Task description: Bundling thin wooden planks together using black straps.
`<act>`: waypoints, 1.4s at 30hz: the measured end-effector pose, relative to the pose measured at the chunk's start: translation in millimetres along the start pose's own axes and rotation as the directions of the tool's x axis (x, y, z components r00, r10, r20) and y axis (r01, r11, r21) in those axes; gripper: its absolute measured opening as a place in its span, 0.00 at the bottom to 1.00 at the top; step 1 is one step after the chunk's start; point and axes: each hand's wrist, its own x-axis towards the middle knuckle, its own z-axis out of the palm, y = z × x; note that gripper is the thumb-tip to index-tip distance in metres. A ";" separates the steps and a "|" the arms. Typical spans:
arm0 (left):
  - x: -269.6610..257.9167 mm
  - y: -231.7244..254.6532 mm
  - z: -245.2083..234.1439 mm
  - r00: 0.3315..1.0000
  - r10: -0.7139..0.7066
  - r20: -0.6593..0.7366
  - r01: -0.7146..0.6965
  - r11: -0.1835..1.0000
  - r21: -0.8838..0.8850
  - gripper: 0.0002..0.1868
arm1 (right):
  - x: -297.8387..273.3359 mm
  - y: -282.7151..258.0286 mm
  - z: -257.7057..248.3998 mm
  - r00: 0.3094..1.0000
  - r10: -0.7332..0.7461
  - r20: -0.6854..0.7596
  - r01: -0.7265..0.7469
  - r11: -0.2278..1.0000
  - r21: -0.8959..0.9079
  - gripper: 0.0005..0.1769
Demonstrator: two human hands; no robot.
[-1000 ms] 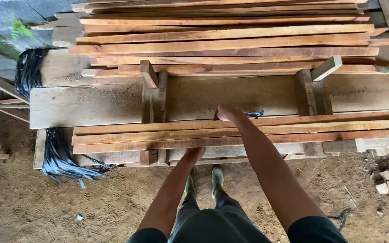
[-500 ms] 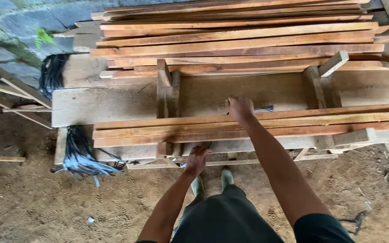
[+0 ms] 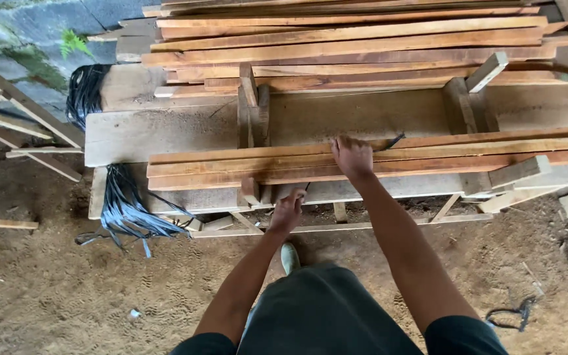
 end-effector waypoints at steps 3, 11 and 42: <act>1.3 -1.8 13.3 0.989 -0.147 0.006 0.147 0.989 -0.035 0.15 | -14.7 6.3 21.7 1.000 -0.018 -0.025 0.018 1.000 -0.001 0.15; -2.9 27.8 21.7 0.986 -0.163 0.017 0.164 0.982 -0.097 0.16 | -57.7 2.2 25.7 0.990 -0.043 -0.136 0.044 0.999 0.008 0.10; -110.3 37.5 -36.3 0.958 -0.285 0.024 0.286 0.946 -0.151 0.12 | -78.9 -91.1 -127.8 0.895 0.268 0.357 -0.443 0.630 0.638 0.15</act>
